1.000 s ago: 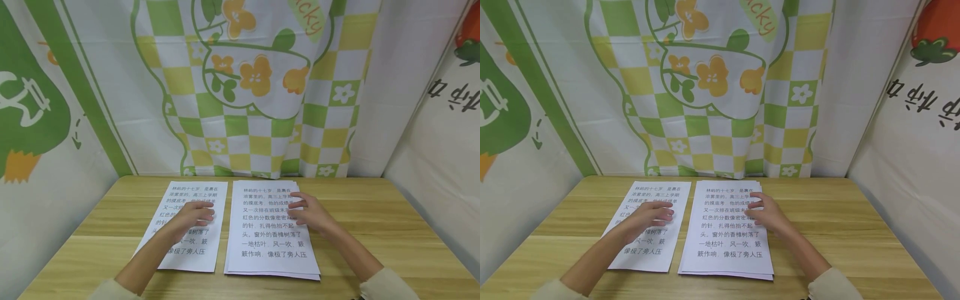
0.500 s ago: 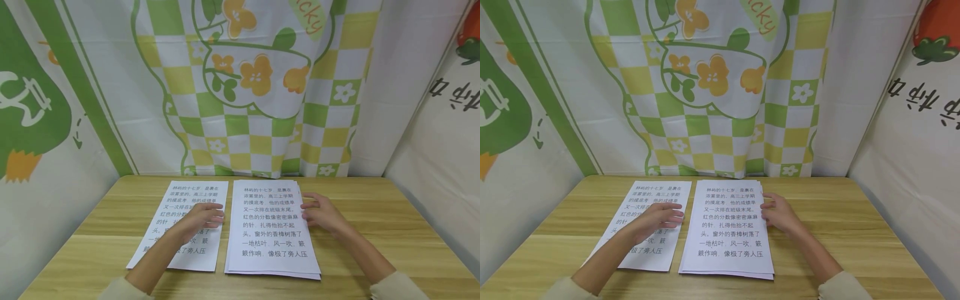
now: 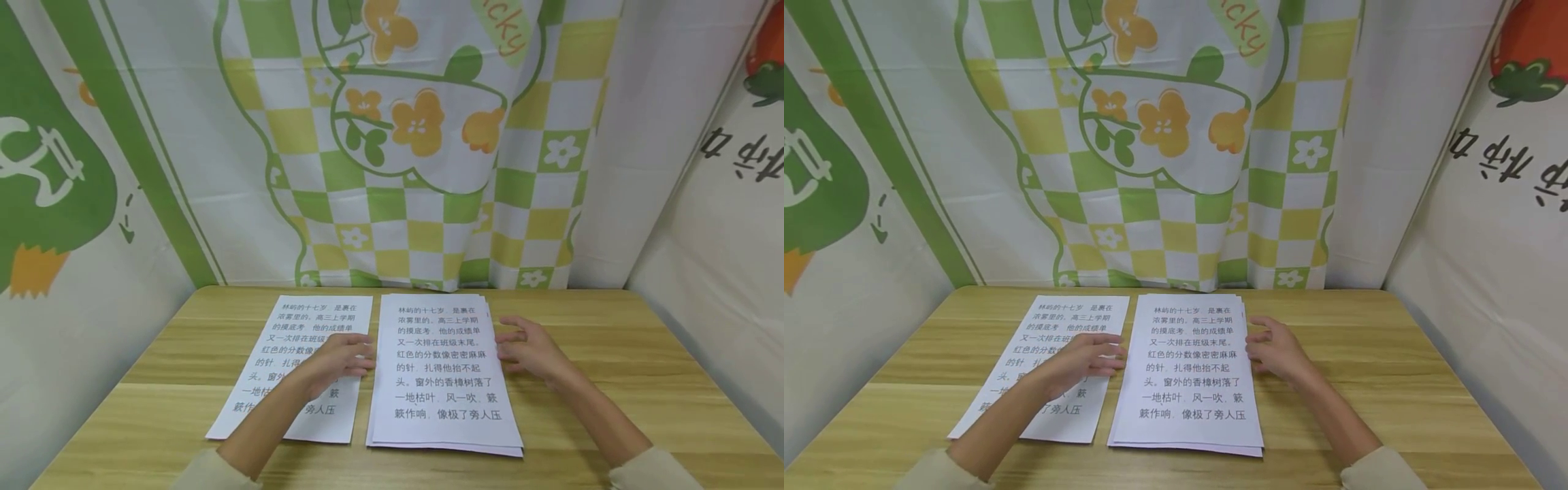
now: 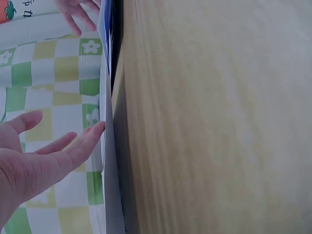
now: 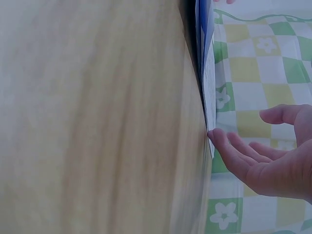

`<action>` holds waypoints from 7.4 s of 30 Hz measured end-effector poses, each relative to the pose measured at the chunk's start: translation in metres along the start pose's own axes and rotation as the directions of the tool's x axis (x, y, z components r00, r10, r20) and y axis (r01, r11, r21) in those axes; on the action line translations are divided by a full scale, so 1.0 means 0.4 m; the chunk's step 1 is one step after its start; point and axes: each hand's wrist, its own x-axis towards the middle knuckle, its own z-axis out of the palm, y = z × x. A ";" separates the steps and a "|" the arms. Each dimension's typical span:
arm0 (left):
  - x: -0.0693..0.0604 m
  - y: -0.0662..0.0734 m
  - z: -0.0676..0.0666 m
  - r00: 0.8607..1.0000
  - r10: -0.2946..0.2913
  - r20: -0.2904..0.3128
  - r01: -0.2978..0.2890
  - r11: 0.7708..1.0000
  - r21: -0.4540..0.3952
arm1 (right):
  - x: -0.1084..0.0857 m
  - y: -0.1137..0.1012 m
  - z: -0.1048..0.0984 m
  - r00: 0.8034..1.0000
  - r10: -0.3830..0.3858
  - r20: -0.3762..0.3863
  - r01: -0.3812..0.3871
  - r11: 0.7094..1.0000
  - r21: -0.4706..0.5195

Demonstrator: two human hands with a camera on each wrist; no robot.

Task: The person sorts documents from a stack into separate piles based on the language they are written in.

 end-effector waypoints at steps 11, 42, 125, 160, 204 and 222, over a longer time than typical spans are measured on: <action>0.000 -0.001 0.004 0.999 0.002 0.035 -0.001 0.999 -0.033 | -0.002 0.000 0.002 1.000 -0.001 0.015 0.001 1.000 0.002; -0.003 0.016 0.018 0.998 0.009 0.056 -0.006 0.999 -0.050 | -0.008 -0.012 0.007 0.999 0.009 0.032 -0.008 1.000 -0.021; 0.030 0.007 0.033 0.999 -0.012 -0.047 0.013 1.000 0.015 | 0.021 0.016 0.010 0.997 -0.061 0.036 0.054 0.984 0.171; 0.037 -0.011 0.051 0.995 0.023 -0.101 -0.026 0.999 -0.031 | -0.013 0.038 0.002 0.997 -0.013 0.070 -0.002 0.979 0.202; 0.017 0.028 -0.045 0.986 0.029 -0.165 -0.024 0.999 0.030 | 0.049 -0.060 0.044 0.996 0.016 0.090 -0.031 0.984 0.174; -0.024 0.023 -0.129 0.983 0.023 -0.180 -0.015 0.999 0.046 | 0.092 -0.099 0.111 0.992 0.041 0.118 -0.066 0.975 0.212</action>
